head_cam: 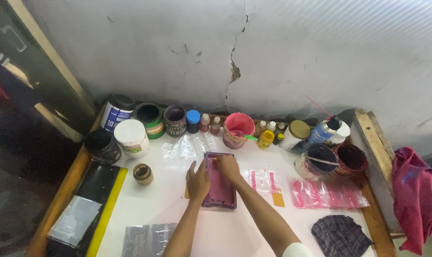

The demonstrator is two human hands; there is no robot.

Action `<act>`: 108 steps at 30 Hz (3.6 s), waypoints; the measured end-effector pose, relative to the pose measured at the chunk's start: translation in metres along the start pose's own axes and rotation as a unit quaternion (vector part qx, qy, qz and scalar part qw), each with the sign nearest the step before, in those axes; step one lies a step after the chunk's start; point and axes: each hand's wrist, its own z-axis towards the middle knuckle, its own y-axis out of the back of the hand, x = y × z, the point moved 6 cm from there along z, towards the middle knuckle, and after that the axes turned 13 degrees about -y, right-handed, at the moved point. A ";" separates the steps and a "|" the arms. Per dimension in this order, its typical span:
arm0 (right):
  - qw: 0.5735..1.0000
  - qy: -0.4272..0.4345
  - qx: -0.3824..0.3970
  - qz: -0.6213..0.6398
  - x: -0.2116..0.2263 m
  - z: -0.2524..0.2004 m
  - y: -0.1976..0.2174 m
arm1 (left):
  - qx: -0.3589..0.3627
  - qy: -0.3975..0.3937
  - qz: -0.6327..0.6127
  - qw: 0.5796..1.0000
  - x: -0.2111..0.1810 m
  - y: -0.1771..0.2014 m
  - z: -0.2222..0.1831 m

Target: Cleaning a screen printing frame and mixing pink ink in a container on a workbench.

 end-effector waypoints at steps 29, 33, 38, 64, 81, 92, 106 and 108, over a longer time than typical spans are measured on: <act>0.981 0.166 0.020 0.094 -0.013 -0.163 0.007 | -0.064 0.010 -0.042 0.997 0.011 -0.016 0.003; 0.983 0.148 0.049 0.095 -0.013 -0.171 0.006 | -0.073 -0.008 -0.035 0.997 0.016 -0.024 0.003; 0.985 0.127 0.076 0.086 -0.008 -0.175 0.013 | -0.036 0.029 -0.050 0.998 0.009 -0.014 0.004; 0.975 -0.135 -0.174 0.025 -0.227 -0.183 0.028 | -0.047 -0.089 0.004 0.995 0.008 -0.007 -0.037; 0.968 -0.215 -0.118 0.047 -0.217 -0.190 0.039 | -0.058 -0.071 -0.053 0.994 0.004 0.025 -0.039; 0.950 -0.066 -0.271 0.141 -0.172 -0.199 0.035 | -0.171 -0.103 0.008 0.980 0.022 0.094 -0.066; 0.950 0.156 0.115 0.247 0.091 -0.227 -0.001 | -0.260 -0.036 0.167 0.950 0.065 0.183 -0.125; 0.949 0.168 0.141 0.226 0.104 -0.223 -0.014 | -0.288 -0.012 0.159 0.944 0.076 0.191 -0.135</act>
